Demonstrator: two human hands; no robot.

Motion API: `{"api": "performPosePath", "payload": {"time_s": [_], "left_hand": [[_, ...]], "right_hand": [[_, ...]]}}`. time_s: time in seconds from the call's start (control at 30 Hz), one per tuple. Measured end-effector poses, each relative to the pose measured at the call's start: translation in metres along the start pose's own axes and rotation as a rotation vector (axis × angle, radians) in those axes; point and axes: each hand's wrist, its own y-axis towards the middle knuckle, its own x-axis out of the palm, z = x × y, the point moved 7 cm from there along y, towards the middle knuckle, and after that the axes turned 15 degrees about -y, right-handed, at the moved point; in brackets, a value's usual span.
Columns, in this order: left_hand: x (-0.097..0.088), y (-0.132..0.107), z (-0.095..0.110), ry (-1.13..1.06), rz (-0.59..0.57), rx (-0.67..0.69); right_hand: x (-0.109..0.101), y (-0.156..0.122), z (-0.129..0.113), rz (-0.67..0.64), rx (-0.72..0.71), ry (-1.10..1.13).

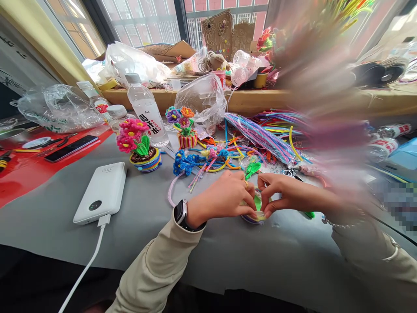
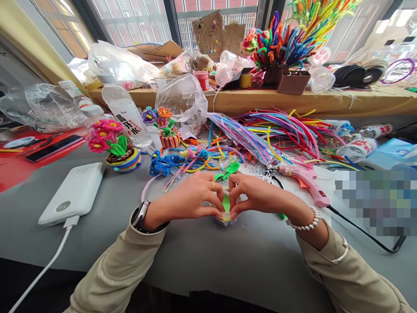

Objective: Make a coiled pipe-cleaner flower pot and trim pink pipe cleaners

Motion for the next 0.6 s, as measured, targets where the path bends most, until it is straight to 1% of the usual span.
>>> {"api": "performPosePath", "payload": {"time_s": [0.2,0.43,0.6], "left_hand": [[-0.0003,-0.0001,-0.0002,0.022,-0.008,-0.016],[-0.0018,-0.0021,-0.0029,0.01,0.003,-0.046],[-0.0038,-0.0038,-0.0011,-0.005,0.021,-0.042]], "right_hand": [[-0.0015,0.0002,-0.0008,-0.014,0.003,-0.047],[-0.0021,-0.0016,0.0072,-0.015,0.091,-0.088],[-0.0039,-0.0016,0.0051,-0.022,0.083,-0.118]]}}
